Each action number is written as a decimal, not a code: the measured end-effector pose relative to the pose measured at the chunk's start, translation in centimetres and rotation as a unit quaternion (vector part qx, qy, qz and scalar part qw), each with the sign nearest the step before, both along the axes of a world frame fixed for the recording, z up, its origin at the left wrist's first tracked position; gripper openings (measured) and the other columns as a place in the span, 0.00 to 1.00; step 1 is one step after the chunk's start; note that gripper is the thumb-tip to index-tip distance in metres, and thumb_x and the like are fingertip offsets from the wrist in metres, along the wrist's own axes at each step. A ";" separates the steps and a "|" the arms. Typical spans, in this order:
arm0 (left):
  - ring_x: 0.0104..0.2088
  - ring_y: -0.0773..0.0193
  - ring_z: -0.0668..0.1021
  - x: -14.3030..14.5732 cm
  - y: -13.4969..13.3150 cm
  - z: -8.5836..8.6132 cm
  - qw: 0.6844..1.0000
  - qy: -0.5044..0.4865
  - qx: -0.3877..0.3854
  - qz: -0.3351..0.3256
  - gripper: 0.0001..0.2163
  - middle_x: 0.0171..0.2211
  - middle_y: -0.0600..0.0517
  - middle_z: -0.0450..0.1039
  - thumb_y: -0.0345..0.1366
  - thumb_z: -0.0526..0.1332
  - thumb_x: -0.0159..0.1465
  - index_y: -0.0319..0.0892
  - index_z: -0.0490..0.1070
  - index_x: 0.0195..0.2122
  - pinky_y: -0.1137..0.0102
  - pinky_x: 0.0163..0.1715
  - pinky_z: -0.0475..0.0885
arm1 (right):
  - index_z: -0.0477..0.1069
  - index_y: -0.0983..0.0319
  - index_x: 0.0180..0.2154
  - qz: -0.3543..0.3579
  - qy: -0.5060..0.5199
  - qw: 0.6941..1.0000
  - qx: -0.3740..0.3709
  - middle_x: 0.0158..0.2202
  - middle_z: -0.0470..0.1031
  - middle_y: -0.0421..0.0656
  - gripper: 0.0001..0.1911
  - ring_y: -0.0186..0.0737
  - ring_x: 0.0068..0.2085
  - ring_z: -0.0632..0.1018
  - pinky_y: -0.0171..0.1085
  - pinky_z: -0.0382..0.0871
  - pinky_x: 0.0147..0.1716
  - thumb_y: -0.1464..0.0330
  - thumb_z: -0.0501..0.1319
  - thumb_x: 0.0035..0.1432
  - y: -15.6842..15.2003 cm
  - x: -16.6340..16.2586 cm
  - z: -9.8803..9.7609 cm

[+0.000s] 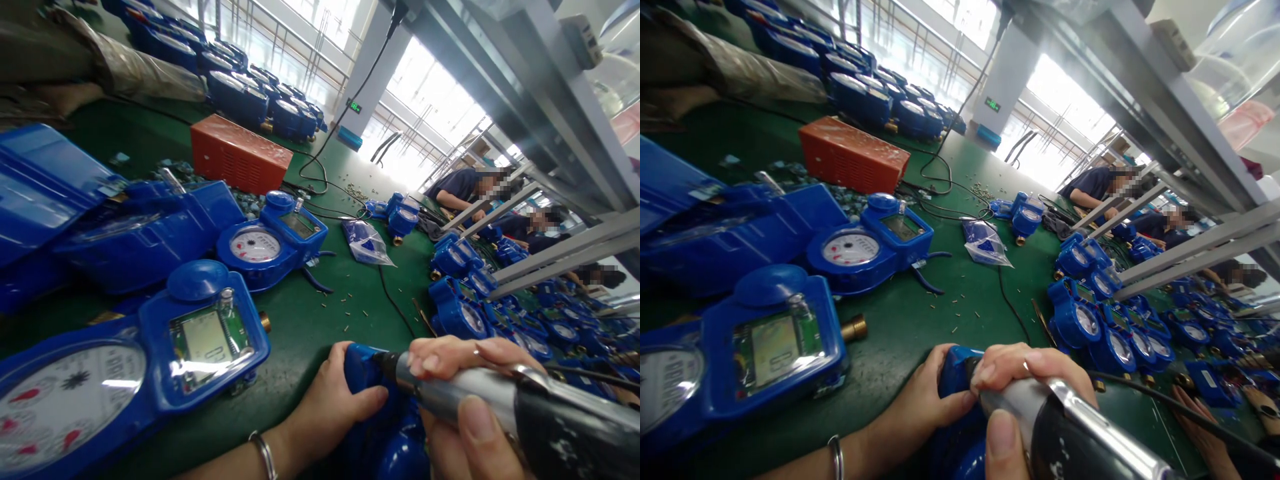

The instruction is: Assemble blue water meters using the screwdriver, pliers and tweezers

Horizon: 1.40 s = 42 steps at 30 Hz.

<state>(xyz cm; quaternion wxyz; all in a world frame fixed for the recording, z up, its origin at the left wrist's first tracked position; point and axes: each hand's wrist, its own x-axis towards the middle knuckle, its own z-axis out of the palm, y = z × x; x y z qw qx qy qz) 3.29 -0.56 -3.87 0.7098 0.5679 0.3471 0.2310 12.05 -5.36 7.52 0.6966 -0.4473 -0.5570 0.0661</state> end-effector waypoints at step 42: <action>0.47 0.51 0.73 0.1 0.4 0.3 1.000 0.017 -0.001 -0.023 0.31 0.45 0.45 0.71 0.46 0.67 0.49 0.39 0.58 0.50 0.61 0.46 0.68 | 0.62 0.60 0.46 0.045 -0.019 0.999 0.019 0.28 0.71 0.39 0.15 0.38 0.29 0.72 0.45 0.69 0.30 0.66 0.59 0.55 -0.3 0.1 -0.2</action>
